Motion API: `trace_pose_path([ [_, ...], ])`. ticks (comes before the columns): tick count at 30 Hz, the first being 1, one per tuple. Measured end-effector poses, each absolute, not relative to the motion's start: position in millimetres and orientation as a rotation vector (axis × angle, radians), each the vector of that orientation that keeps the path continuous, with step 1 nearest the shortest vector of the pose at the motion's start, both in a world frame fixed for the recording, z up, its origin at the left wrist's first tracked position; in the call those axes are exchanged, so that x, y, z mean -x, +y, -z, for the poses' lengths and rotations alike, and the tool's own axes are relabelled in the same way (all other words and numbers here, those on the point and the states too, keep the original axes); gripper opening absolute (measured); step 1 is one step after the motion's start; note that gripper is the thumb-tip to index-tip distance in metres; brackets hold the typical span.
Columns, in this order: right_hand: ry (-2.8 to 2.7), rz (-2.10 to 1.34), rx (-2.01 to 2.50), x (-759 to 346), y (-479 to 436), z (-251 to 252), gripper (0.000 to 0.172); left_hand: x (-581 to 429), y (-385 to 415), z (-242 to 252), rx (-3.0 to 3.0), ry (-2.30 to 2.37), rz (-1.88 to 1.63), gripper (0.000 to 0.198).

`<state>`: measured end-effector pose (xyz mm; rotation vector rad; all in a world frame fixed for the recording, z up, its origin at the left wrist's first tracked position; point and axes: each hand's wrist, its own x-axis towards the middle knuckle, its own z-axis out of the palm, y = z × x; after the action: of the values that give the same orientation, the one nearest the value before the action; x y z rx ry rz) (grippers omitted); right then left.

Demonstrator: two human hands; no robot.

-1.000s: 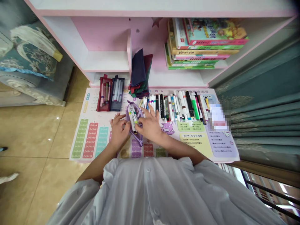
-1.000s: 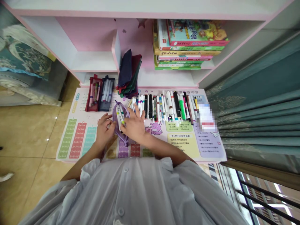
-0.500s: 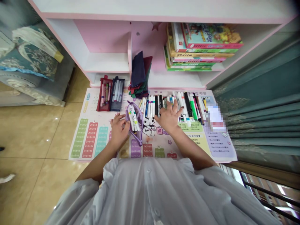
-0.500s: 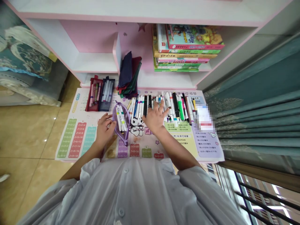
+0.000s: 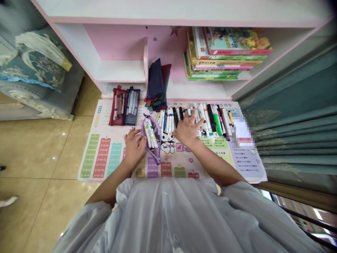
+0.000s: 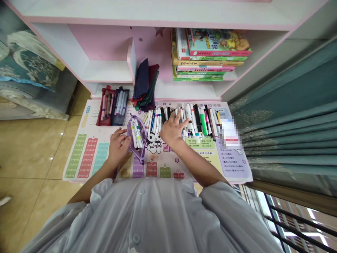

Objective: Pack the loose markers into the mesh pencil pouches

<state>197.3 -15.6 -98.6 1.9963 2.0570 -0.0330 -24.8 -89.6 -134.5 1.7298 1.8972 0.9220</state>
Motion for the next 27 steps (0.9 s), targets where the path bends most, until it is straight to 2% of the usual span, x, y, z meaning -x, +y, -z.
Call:
trace_pose_path([
  [15, 2.268, 0.170, -2.146, -202, -13, 100, 0.035, 23, -90, 132, -1.728, 1.908, -0.909, 0.029],
  [23, 2.511, 0.448, -2.196, -195, -37, 72, 0.018, 24, -90, 132, -1.743, 1.897, -0.911, 0.029],
  [27, 2.658, 0.600, -2.121, -184, -53, 63, 0.015, 23, -90, 132, -1.744, 1.897, -0.922, 0.031],
])
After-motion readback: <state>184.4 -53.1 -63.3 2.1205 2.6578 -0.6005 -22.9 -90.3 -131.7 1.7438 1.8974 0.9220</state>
